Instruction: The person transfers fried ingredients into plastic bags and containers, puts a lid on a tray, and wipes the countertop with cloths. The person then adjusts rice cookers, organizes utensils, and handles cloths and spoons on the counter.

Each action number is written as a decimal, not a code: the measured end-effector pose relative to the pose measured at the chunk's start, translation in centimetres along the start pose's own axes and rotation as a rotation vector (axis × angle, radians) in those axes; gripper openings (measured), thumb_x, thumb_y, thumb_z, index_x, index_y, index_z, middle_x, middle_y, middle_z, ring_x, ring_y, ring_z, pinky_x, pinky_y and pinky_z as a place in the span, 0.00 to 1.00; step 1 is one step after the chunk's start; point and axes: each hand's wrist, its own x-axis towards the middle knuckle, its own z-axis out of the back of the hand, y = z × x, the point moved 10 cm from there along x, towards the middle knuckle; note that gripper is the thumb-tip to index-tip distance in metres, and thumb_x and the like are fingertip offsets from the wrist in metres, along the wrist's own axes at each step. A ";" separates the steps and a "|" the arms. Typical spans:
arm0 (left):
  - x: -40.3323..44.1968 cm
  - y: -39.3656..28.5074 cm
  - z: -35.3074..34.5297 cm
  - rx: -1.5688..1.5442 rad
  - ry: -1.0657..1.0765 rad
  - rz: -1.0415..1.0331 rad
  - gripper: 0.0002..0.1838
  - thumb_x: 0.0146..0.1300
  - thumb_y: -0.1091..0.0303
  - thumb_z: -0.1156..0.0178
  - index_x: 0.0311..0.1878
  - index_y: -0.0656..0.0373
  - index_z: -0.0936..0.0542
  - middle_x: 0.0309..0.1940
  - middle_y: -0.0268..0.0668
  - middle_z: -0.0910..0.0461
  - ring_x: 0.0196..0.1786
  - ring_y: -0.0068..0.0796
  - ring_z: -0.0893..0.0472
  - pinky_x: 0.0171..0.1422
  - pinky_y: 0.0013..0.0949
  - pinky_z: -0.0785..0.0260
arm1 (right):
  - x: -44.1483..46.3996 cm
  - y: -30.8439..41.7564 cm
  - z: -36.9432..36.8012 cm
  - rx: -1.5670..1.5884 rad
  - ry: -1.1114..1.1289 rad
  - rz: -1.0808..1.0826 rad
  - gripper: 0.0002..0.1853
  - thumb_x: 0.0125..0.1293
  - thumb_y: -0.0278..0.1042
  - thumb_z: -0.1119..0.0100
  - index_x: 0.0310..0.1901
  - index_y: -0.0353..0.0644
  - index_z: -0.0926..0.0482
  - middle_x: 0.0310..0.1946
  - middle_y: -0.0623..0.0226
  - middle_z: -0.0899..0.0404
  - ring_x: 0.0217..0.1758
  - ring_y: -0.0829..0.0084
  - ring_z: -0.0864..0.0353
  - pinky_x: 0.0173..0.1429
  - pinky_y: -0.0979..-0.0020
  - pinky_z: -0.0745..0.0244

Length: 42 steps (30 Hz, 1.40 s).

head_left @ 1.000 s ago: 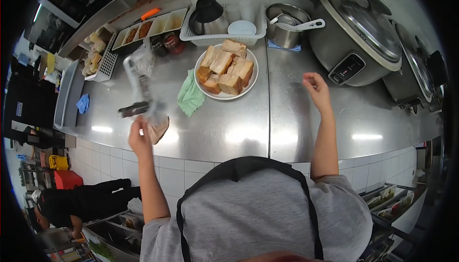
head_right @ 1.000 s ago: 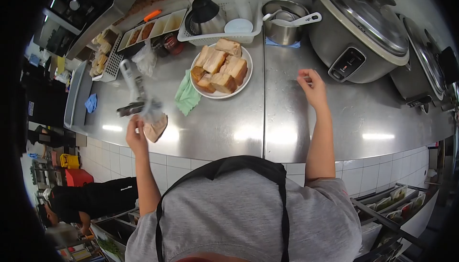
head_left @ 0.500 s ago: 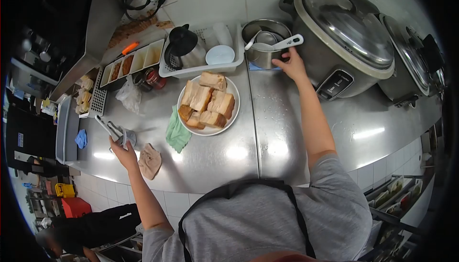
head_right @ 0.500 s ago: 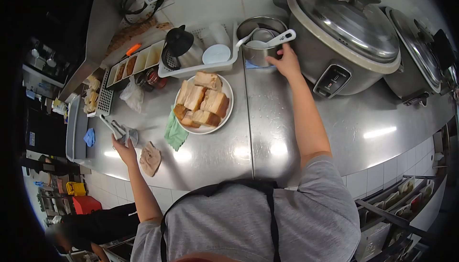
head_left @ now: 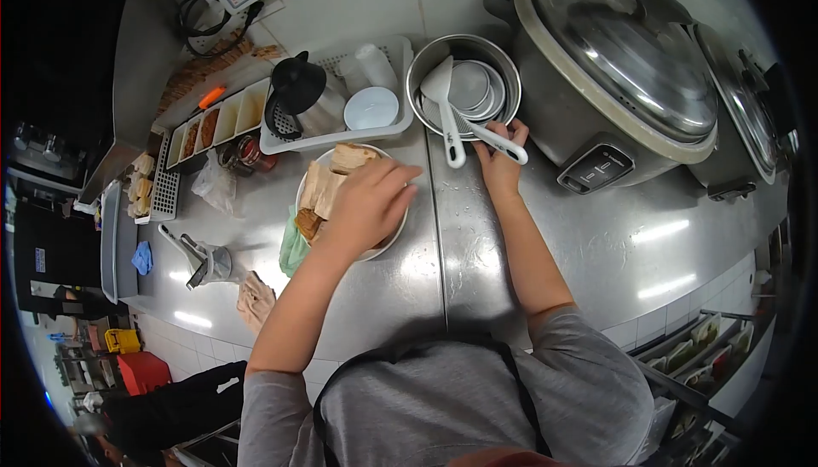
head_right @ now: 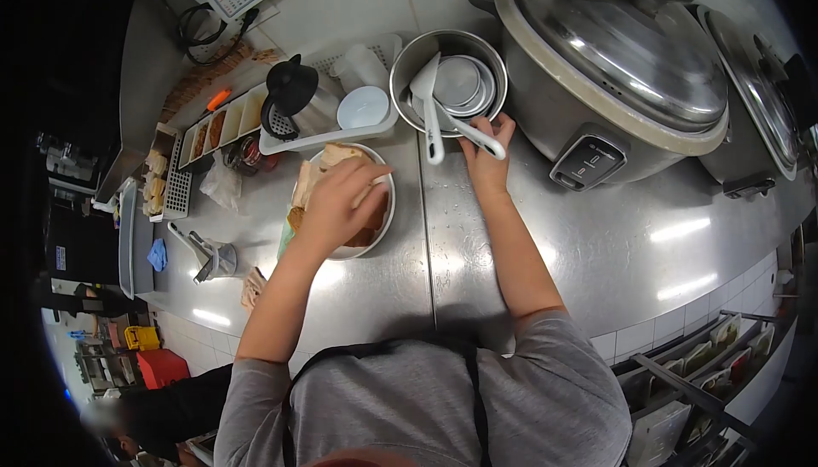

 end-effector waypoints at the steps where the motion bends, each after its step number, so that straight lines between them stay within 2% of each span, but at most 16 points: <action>1: 0.9 0.0 -1.1 -0.002 0.007 -0.003 0.20 0.51 0.72 0.37 0.49 0.56 0.27 0.45 0.40 0.26 0.44 0.40 0.25 0.45 0.37 0.32 | 0.1 0.7 0.4 -0.011 0.019 -0.010 0.15 0.50 0.26 0.33 0.40 0.42 0.26 0.48 0.54 0.39 0.43 0.60 0.28 0.45 0.66 0.28; 4: 3.4 1.8 -5.6 0.096 0.138 0.111 0.25 0.50 0.70 0.36 0.54 0.55 0.29 0.45 0.40 0.27 0.47 0.38 0.26 0.47 0.39 0.32 | -0.3 0.2 0.2 0.092 0.057 -0.132 0.14 0.50 0.25 0.34 0.39 0.41 0.25 0.48 0.54 0.39 0.46 0.59 0.30 0.48 0.65 0.30; 7: 5.8 0.4 -6.3 0.186 -0.024 -0.029 0.26 0.52 0.68 0.37 0.56 0.51 0.31 0.46 0.38 0.27 0.50 0.37 0.27 0.48 0.39 0.31 | -1.0 -0.2 -0.3 0.031 0.048 -0.073 0.15 0.51 0.25 0.35 0.42 0.44 0.26 0.49 0.54 0.39 0.43 0.61 0.27 0.47 0.65 0.29; 9: 7.3 -2.3 -6.7 0.316 -0.062 -0.189 0.25 0.49 0.70 0.38 0.53 0.49 0.29 0.46 0.35 0.26 0.52 0.37 0.29 0.49 0.39 0.30 | -1.3 0.3 -0.1 -0.017 0.053 -0.069 0.18 0.51 0.26 0.36 0.45 0.47 0.26 0.51 0.55 0.40 0.40 0.63 0.24 0.46 0.65 0.27; 14: 10.4 -0.8 -9.3 0.194 0.087 -0.213 0.19 0.44 0.72 0.38 0.43 0.49 0.25 0.38 0.32 0.25 0.49 0.34 0.27 0.45 0.37 0.28 | -1.7 -0.2 0.3 0.059 0.008 -0.059 0.16 0.52 0.24 0.37 0.44 0.46 0.25 0.50 0.58 0.39 0.42 0.63 0.26 0.47 0.65 0.27; 17: 11.9 1.4 -5.7 -0.138 -0.058 -0.057 0.13 0.51 0.72 0.40 0.43 0.53 0.24 0.39 0.39 0.23 0.47 0.37 0.24 0.47 0.34 0.28 | -1.4 0.4 0.5 0.040 0.044 -0.042 0.14 0.51 0.24 0.37 0.40 0.46 0.25 0.47 0.58 0.38 0.43 0.62 0.28 0.46 0.65 0.27; 19: 12.7 4.6 -2.9 -0.337 -0.155 0.203 0.13 0.57 0.67 0.39 0.45 0.55 0.25 0.37 0.37 0.21 0.42 0.34 0.21 0.45 0.30 0.27 | -1.5 0.1 0.4 0.049 0.055 -0.056 0.14 0.51 0.24 0.37 0.40 0.46 0.25 0.47 0.58 0.38 0.43 0.62 0.28 0.46 0.64 0.27; 20: 13.3 5.2 -1.5 -0.334 -0.155 0.205 0.13 0.57 0.67 0.39 0.45 0.55 0.25 0.37 0.37 0.21 0.42 0.34 0.21 0.45 0.30 0.27 | -1.6 0.0 0.1 0.057 0.069 -0.068 0.14 0.51 0.23 0.37 0.40 0.47 0.25 0.46 0.58 0.38 0.43 0.61 0.28 0.45 0.64 0.27; 22: 14.0 7.1 0.0 -0.793 -0.145 0.283 0.15 0.60 0.60 0.39 0.47 0.57 0.25 0.36 0.34 0.20 0.39 0.26 0.21 0.42 0.28 0.26 | -2.1 -0.5 -0.2 0.060 0.076 -0.073 0.14 0.50 0.23 0.38 0.40 0.47 0.25 0.46 0.58 0.38 0.43 0.61 0.28 0.45 0.64 0.27; 25: 14.3 5.3 1.3 -0.599 0.053 0.262 0.14 0.62 0.60 0.41 0.44 0.59 0.25 0.42 0.35 0.21 0.46 0.24 0.22 0.45 0.29 0.25 | -2.7 -0.8 -0.4 0.071 0.092 -0.097 0.14 0.50 0.23 0.38 0.40 0.47 0.25 0.45 0.59 0.38 0.43 0.61 0.28 0.45 0.64 0.27; 30: 14.6 3.8 1.2 -0.672 0.065 0.179 0.13 0.61 0.61 0.41 0.46 0.57 0.24 0.43 0.33 0.20 0.47 0.25 0.23 0.48 0.31 0.27 | -2.3 0.1 0.2 0.038 0.056 -0.073 0.12 0.50 0.22 0.36 0.37 0.44 0.24 0.41 0.60 0.37 0.38 0.64 0.28 0.42 0.67 0.28; 32: 13.6 1.3 0.4 -0.488 0.156 -0.027 0.09 0.60 0.68 0.41 0.44 0.55 0.22 0.42 0.32 0.20 0.48 0.25 0.23 0.53 0.31 0.30 | -2.2 0.2 0.4 0.040 0.051 -0.062 0.12 0.50 0.22 0.36 0.37 0.44 0.24 0.40 0.60 0.37 0.38 0.64 0.29 0.42 0.68 0.29; 33: 12.5 1.0 -0.2 -0.424 0.179 0.003 0.11 0.56 0.77 0.41 0.43 0.56 0.21 0.42 0.32 0.20 0.50 0.28 0.23 0.56 0.33 0.32 | -2.2 0.2 0.4 0.043 0.047 -0.058 0.11 0.50 0.23 0.35 0.36 0.44 0.24 0.40 0.60 0.37 0.39 0.63 0.30 0.42 0.68 0.30; 34: 11.4 -0.6 -0.2 -0.401 0.134 -0.167 0.16 0.49 0.82 0.41 0.42 0.55 0.21 0.42 0.32 0.20 0.53 0.32 0.24 0.58 0.35 0.33 | -2.3 0.2 0.6 0.044 0.044 -0.059 0.11 0.50 0.23 0.35 0.36 0.44 0.24 0.40 0.60 0.37 0.39 0.63 0.30 0.42 0.68 0.30; 36: 9.2 -1.9 -2.1 -0.255 0.216 -0.284 0.18 0.44 0.83 0.41 0.41 0.55 0.21 0.43 0.32 0.21 0.55 0.36 0.25 0.58 0.37 0.33 | -2.7 0.1 0.7 0.025 0.064 -0.068 0.15 0.47 0.19 0.37 0.37 0.46 0.26 0.39 0.60 0.38 0.39 0.61 0.29 0.41 0.64 0.29; 42: 5.2 -5.1 -2.6 -0.257 0.221 -0.268 0.17 0.45 0.80 0.42 0.40 0.54 0.23 0.43 0.29 0.22 0.57 0.37 0.28 0.57 0.35 0.32 | -4.4 -0.8 0.9 0.060 0.047 -0.135 0.15 0.45 0.17 0.38 0.36 0.44 0.26 0.37 0.59 0.38 0.39 0.59 0.29 0.40 0.65 0.30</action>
